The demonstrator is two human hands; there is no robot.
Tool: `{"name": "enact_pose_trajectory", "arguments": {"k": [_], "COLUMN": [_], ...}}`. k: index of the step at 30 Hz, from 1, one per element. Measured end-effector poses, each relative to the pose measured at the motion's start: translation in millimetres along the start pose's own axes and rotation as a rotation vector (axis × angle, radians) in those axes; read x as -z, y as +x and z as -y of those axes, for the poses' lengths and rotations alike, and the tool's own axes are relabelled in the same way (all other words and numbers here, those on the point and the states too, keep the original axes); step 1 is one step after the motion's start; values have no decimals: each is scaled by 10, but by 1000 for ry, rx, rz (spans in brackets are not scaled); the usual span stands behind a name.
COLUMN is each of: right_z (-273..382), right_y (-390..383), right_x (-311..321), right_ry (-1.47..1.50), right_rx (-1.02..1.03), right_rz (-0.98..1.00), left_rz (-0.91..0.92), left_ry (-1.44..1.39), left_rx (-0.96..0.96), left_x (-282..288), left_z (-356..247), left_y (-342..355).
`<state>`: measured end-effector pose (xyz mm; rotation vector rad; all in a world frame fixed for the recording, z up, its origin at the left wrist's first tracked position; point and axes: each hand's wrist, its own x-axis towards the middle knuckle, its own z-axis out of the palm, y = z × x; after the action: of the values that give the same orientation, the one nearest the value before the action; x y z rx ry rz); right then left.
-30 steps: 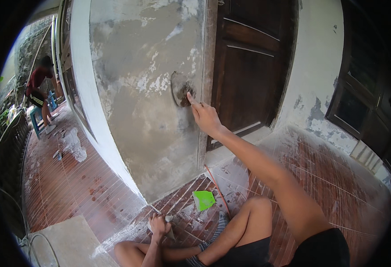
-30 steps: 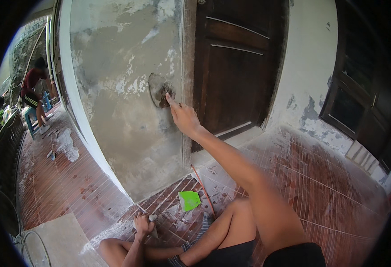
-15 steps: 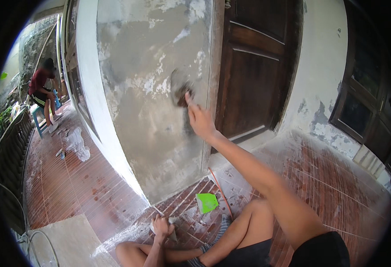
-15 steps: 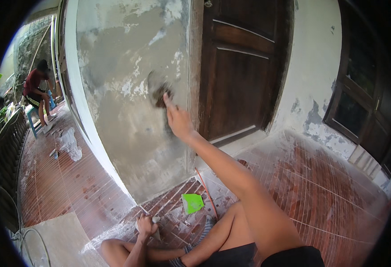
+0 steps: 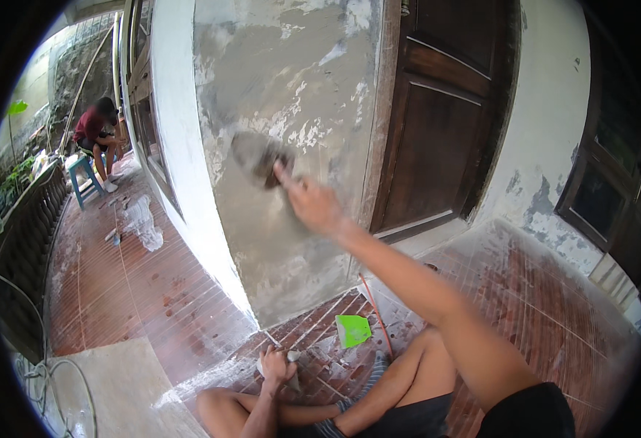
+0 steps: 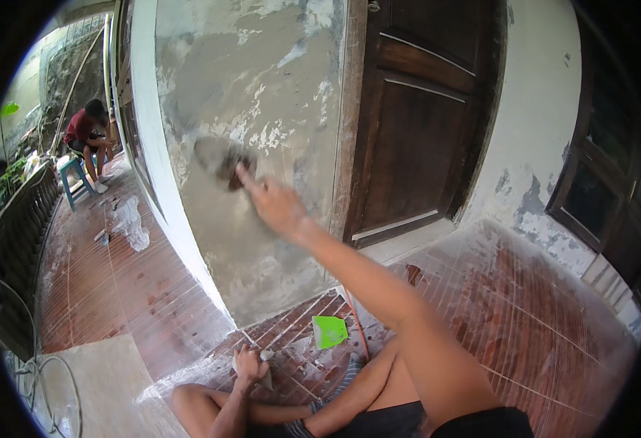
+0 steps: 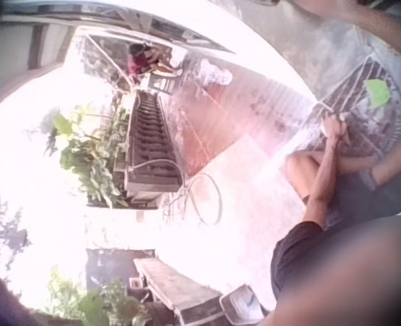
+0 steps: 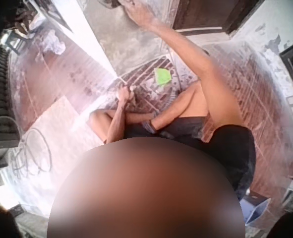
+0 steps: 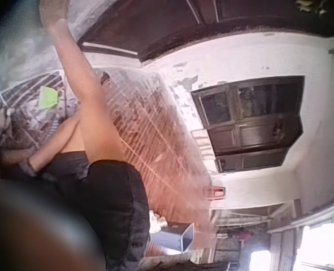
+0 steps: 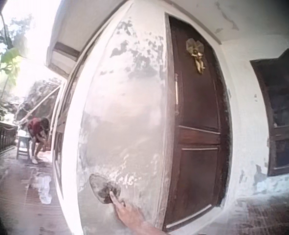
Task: The person sits on the floor and uses a green plastic scraper to smooth a wet plaster patch on a wall. They then use a metal trowel to apply and level more plaster, alternating between the two tools to refine the surface.
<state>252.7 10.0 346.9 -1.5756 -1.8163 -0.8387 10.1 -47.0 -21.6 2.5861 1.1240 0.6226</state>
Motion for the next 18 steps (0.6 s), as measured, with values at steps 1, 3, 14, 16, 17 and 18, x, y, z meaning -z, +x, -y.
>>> {"name": "enact_pose_trajectory", "arguments": {"k": [1,3,14,16,17,18], "right_z": [-11,5,-110,34,45,21], "right_y": [-86,-292,568,383,291,202], "right_x": [-36,-39,352,262,260,280], "right_ry": [-37,-130,25,-26,-66,-83], "right_rx": [48,57,-69,120,189,218], "right_rz": [32,206,-334,-115,92,90], "left_rz": [22,24,-52,-65,-23,6], "left_ry": [9,-52,-37,-46,41,-12], "left_rx": [-16,3,-18,-9,-7,4], "left_x": [-6,-8,23,21,15,10], "left_z": [12,19,15,17,25,34], "left_y": [5,-23,55,27,29,29]}}
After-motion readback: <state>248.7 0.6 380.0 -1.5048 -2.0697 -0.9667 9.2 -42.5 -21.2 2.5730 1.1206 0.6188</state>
